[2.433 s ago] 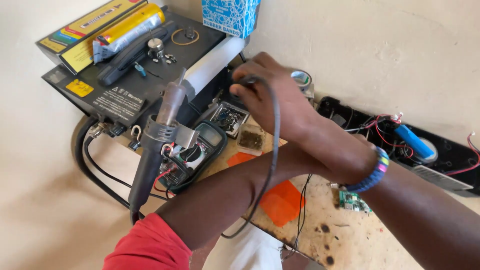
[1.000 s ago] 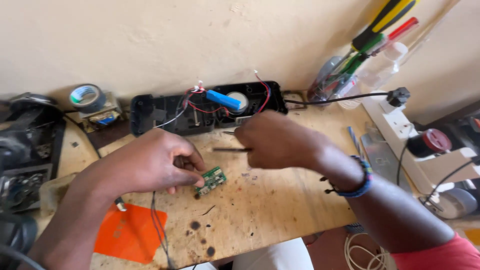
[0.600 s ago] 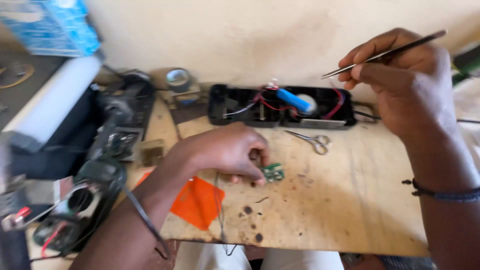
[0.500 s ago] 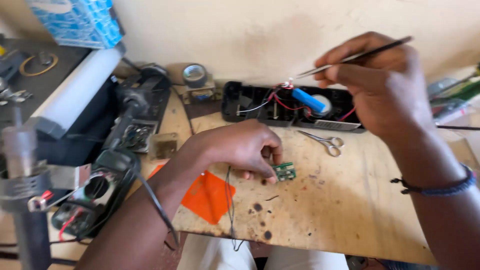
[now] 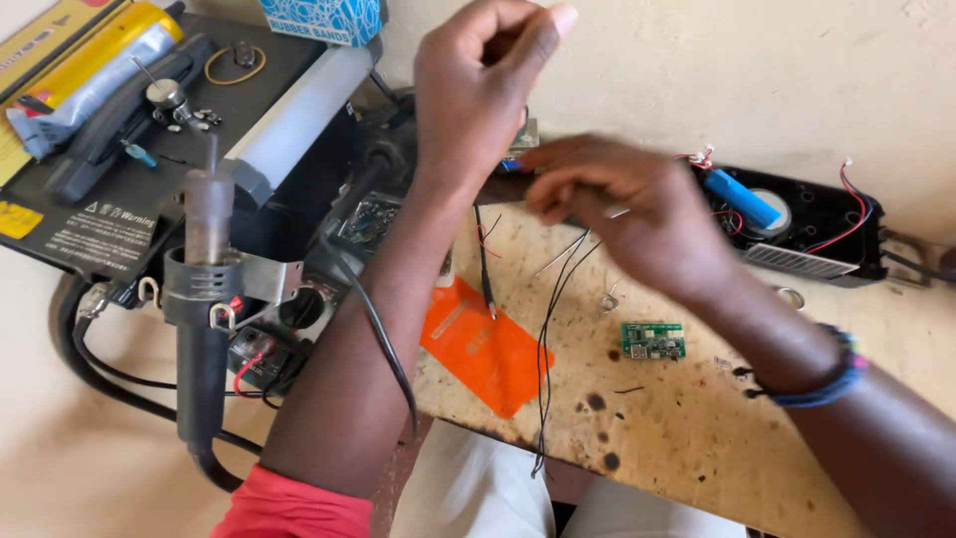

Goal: The person uses a soldering iron to apply solder to a small green circuit board. They then use tweezers to place a small component onto the board and solder it in place. The person continues to solder various points on the board and uses a thin wire to make connections.

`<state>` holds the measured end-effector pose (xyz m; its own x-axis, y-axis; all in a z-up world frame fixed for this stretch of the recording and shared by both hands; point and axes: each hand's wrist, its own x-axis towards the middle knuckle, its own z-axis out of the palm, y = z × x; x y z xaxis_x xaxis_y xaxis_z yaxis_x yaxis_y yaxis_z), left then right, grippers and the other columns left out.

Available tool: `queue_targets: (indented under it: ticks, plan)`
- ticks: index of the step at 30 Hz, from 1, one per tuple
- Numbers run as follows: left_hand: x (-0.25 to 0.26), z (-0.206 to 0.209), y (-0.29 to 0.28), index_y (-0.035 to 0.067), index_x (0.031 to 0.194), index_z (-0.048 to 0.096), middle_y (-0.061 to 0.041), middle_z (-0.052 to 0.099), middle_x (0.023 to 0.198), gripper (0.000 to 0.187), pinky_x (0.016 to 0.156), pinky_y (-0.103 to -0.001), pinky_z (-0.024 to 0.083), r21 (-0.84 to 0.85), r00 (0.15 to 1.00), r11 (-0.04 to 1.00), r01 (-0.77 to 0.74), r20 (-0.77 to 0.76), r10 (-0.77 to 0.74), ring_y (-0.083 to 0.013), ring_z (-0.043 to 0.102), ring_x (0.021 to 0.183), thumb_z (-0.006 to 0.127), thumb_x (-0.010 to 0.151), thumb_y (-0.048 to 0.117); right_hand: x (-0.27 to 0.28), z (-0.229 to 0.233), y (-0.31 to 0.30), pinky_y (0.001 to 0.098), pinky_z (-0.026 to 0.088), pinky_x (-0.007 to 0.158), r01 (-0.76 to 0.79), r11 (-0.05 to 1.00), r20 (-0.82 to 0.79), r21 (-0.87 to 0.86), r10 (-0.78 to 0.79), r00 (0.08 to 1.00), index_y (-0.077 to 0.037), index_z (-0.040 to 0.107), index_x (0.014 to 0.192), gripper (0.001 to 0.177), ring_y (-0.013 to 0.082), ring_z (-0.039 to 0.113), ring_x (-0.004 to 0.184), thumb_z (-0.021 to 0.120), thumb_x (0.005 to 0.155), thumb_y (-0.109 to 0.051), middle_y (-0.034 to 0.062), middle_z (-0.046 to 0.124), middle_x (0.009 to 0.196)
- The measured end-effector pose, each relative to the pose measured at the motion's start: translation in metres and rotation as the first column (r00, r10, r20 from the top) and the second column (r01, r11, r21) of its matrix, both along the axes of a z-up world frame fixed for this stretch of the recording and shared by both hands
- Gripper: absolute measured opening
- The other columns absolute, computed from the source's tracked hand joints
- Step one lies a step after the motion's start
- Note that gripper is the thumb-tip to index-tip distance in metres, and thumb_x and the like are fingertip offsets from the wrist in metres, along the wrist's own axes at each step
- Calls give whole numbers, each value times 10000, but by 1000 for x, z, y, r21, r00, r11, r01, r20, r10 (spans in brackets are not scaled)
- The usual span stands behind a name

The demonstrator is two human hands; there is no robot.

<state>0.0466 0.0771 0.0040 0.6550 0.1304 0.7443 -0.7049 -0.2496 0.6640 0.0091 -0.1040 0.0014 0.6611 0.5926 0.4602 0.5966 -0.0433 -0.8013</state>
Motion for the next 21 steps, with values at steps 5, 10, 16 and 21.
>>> queue_targets:
  ticks: [5, 10, 16, 21]
  plan:
    - [5, -12, 7, 106, 1050, 727, -15, 659, 792, 202, 656, -389, 485, -62, 994, 998, -31, 107, 38, -141, 531, 706, 672, 1071, 299, 0, -35, 46, 519, 575, 880, -28, 967, 432, -255, 140, 891, 51, 689, 1207, 600, 391, 673, 1044, 789, 936, -475, 245, 681, 1183]
    - [6, -13, 8, 100, 1082, 740, -27, 693, 814, 216, 659, -378, 537, -61, 994, 998, -32, 100, 38, -150, 595, 718, 688, 1066, 309, 13, -77, 70, 568, 503, 990, 85, 882, 417, -463, 132, 899, 3, 619, 1364, 812, 466, 605, 1155, 870, 821, -546, 277, 646, 1295]
    - [2, -2, 6, 60, 884, 705, -18, 618, 666, 257, 534, -318, 420, -94, 995, 994, -63, 75, 71, -104, 491, 575, 706, 1030, 271, 11, -40, 38, 493, 545, 899, 53, 948, 438, -315, 96, 894, 23, 626, 1302, 600, 372, 647, 1050, 851, 804, -224, 210, 716, 1185]
    - [12, -13, 6, 93, 718, 531, -37, 567, 591, 428, 584, -279, 429, -111, 998, 994, -11, 54, 17, -97, 553, 547, 752, 1059, 229, 10, 4, -53, 344, 569, 807, 263, 923, 403, -280, -135, 905, 48, 576, 1435, 660, 245, 640, 948, 936, 923, -163, 159, 603, 1234]
